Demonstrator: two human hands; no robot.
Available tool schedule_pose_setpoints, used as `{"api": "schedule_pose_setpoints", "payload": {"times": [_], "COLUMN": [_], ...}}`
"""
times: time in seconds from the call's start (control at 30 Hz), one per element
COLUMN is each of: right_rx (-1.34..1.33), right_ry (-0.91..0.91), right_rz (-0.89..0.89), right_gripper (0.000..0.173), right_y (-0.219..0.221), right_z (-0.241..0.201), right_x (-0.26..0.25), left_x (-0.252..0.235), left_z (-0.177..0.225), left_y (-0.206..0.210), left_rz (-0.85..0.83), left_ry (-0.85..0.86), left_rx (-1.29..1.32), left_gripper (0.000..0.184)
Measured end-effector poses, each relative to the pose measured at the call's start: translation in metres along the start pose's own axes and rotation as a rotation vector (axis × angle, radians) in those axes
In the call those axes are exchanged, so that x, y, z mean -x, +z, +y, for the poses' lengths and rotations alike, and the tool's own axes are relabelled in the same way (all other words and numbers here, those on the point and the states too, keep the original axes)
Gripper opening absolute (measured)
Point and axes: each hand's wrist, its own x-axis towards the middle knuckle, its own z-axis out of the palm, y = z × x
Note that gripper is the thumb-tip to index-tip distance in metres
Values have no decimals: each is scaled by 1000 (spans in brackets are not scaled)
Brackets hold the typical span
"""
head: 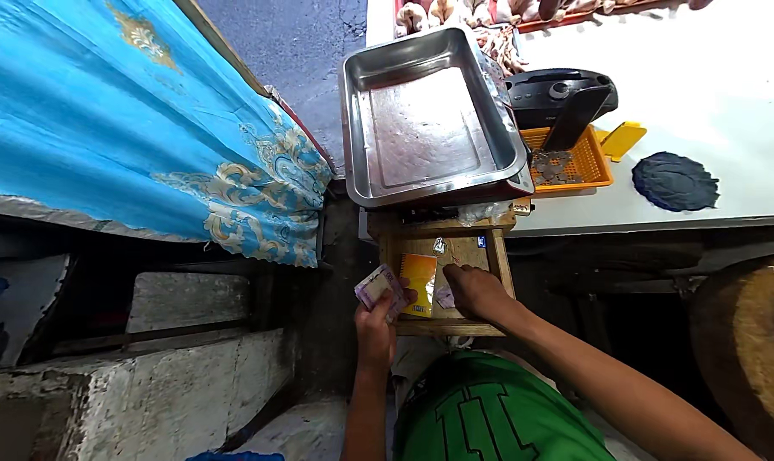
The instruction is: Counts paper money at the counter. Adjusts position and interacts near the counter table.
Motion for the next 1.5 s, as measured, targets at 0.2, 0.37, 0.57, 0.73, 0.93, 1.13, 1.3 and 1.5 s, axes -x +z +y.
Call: {"api": "schedule_pose_setpoints", "payload": {"times": [0.2, 0.37, 0.57, 0.73, 0.93, 1.13, 1.3, 1.5], "right_rx": [-723, -1261, -1211, -1231, -1218, -1129, -1132, -1403], "right_ry": [-277, -470, -554, -661, -452, -581, -636, -579], "right_rz": [116, 257, 369, 263, 115, 9, 42, 90], "right_gripper": [31, 41, 48, 42, 31, 42, 24, 51], "right_y": [-23, -30, -9, -3, -14, -12, -4, 10], "right_z": [22, 10, 13, 27, 18, 13, 7, 6], "right_x": [26, 62, 76, 83, 81, 72, 72, 84], "left_x": [-1, 5, 5, 2, 13, 7, 1, -11], "left_z": [-16, -14, -15, -20, -27, -28, -22, 12], "left_y": [8, 36, 68, 62, 57, 58, 71, 88], "left_rz": [2, -179, -143, -279, -343, -289, -211, -123], "left_ry": [-22, -94, -203, -223, -200, -274, -222, -147], "left_rx": [-142, -175, -22, -13, -36, 33, 46, 86], "left_gripper": [24, 51, 35, 37, 93, 31, 34, 34]}}
